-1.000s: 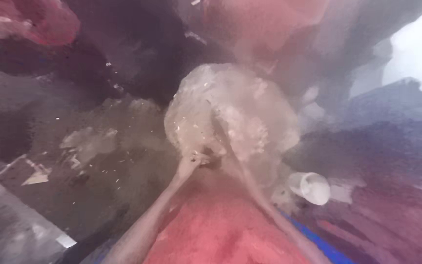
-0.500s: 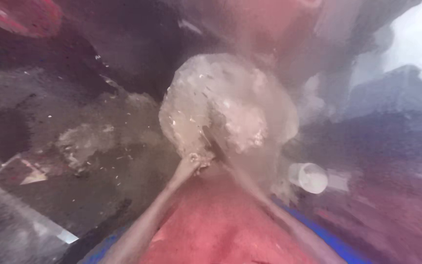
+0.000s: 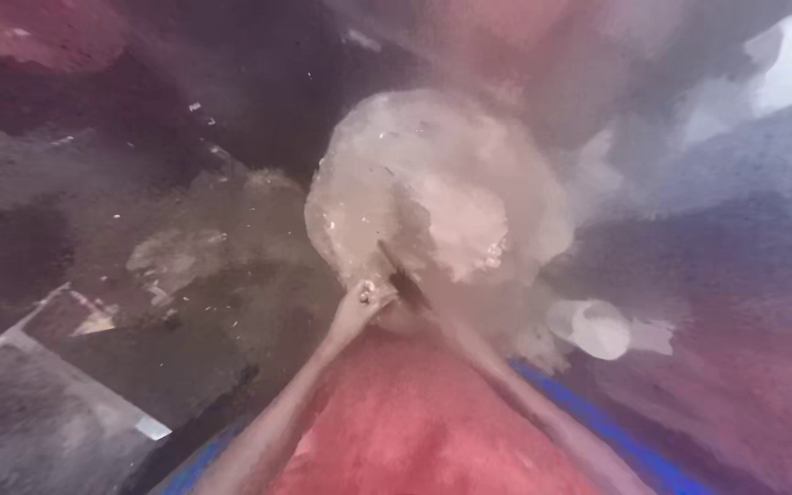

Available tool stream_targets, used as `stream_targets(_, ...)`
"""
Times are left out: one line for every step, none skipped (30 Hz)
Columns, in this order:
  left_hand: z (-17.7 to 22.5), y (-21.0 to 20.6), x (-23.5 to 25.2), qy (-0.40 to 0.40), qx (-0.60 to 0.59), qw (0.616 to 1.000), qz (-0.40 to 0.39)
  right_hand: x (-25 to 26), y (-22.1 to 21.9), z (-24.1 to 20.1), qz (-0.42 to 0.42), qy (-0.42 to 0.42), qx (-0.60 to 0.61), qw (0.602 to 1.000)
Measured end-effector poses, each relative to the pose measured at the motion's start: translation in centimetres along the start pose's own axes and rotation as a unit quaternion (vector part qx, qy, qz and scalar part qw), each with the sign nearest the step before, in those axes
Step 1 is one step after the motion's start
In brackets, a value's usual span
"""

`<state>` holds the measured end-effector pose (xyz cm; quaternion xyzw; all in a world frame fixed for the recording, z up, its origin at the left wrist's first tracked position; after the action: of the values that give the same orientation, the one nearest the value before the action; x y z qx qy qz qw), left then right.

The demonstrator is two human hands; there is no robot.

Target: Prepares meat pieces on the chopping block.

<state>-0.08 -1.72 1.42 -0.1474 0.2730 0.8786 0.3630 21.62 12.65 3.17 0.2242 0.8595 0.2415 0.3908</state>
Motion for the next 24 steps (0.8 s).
stream_targets(0.3, -0.1, 0.1, -0.013, -0.026, 1.0, 0.0, 0.1, 0.4, 0.1, 0.028, -0.003, 0.0, 1.0)
stream_targets(0.3, -0.4, 0.7, -0.028, -0.023, 0.999, -0.006, 0.3, 1.0, -0.1, 0.053, 0.0, -0.006, 0.999)
stream_targets(0.1, -0.8, 1.5, -0.042, 0.027, 0.999, -0.013, 0.6, 1.7, -0.5, 0.076, 0.012, -0.01, 0.997)
stream_targets(-0.2, -1.3, 2.3, -0.052, 0.107, 0.993, -0.021, 0.7, 2.4, -1.3, 0.094, 0.03, -0.009, 0.995)
stream_targets(-0.6, -1.8, 3.0, -0.06, 0.18, 0.981, -0.028, 0.6, 3.2, -2.5, 0.105, 0.047, -0.001, 0.993)
stream_targets(-0.8, -2.2, 3.5, -0.064, 0.228, 0.971, -0.034, 0.2, 3.9, -4.1, 0.112, 0.064, 0.01, 0.992)
stream_targets(-0.7, -2.4, 3.9, -0.063, 0.255, 0.964, -0.041, -0.1, 4.4, -5.4, 0.123, 0.084, 0.025, 0.989)
stream_targets(-0.7, -2.7, 3.9, -0.059, 0.263, 0.962, -0.049, -0.5, 4.6, -6.5, 0.126, 0.099, 0.039, 0.986)
stream_targets(-0.6, -2.9, 3.8, -0.049, 0.269, 0.961, -0.05, -0.7, 4.4, -6.9, 0.126, 0.11, 0.038, 0.985)
stream_targets(-0.7, -3.1, 3.7, -0.041, 0.273, 0.96, -0.048, -0.8, 3.9, -6.7, 0.115, 0.106, 0.026, 0.987)
stream_targets(-1.0, -3.1, 3.6, -0.039, 0.27, 0.961, -0.04, -0.6, 3.2, -6.0, 0.083, 0.077, 0.001, 0.994)
stream_targets(-1.3, -3.1, 3.5, -0.047, 0.257, 0.965, -0.024, 0.0, 2.1, -4.4, 0.052, 0.056, -0.025, 0.997)
stream_targets(-1.1, -3.2, 3.6, -0.048, 0.266, 0.963, -0.018, 0.7, 0.8, -2.3, 0.023, 0.038, -0.042, 0.998)
stream_targets(-1.0, -3.6, 3.5, -0.058, 0.272, 0.96, -0.009, 1.0, -0.2, -0.4, 0.004, 0.026, -0.038, 0.999)
stream_targets(-0.8, -3.9, 3.3, -0.071, 0.288, 0.955, -0.002, 1.0, -0.8, 0.8, -0.004, 0.014, -0.027, 1.0)
stream_targets(-0.7, -4.4, 3.2, -0.09, 0.314, 0.945, 0.003, 0.8, -0.6, 1.0, -0.012, 0.0, -0.026, 1.0)
stream_targets(-1.0, -5.0, 2.9, -0.114, 0.339, 0.934, 0.003, 0.2, -0.3, 1.0, -0.024, -0.019, -0.031, 0.999)
stream_targets(-1.2, -5.5, 2.7, -0.134, 0.359, 0.923, -0.009, -0.3, 0.1, 1.1, -0.023, -0.028, -0.032, 0.999)
stream_targets(-0.7, -6.1, 2.6, -0.149, 0.366, 0.918, -0.023, -0.5, 0.6, 1.6, -0.013, -0.022, -0.024, 0.999)
stream_targets(-0.3, -6.6, 2.4, -0.156, 0.362, 0.918, -0.048, -0.7, 1.2, 2.2, -0.01, -0.014, -0.019, 1.0)
stream_targets(-0.1, -7.0, 2.4, -0.164, 0.357, 0.917, -0.07, -0.8, 2.0, 2.9, -0.009, -0.012, -0.02, 1.0)
stream_targets(0.3, -7.3, 2.1, -0.162, 0.356, 0.915, -0.097, -1.0, 2.8, 3.8, -0.005, -0.016, -0.027, 1.0)
stream_targets(0.7, -7.5, 1.8, -0.148, 0.358, 0.913, -0.126, -1.1, 3.5, 4.8, 0.006, -0.018, -0.029, 0.999)
stream_targets(1.0, -7.6, 1.6, -0.134, 0.359, 0.912, -0.145, -1.0, 4.0, 6.1, 0.028, -0.016, -0.027, 0.999)
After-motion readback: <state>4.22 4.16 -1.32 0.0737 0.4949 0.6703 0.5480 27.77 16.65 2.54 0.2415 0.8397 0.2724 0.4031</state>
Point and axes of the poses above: each hand's wrist, its own x-axis towards the middle knuckle, its own y-axis out of the back of the hand, z = x × y, the point moved 2 cm from there along x, towards the middle knuckle, and after that the axes turned 14 degrees about z, right-handed, at the moved point
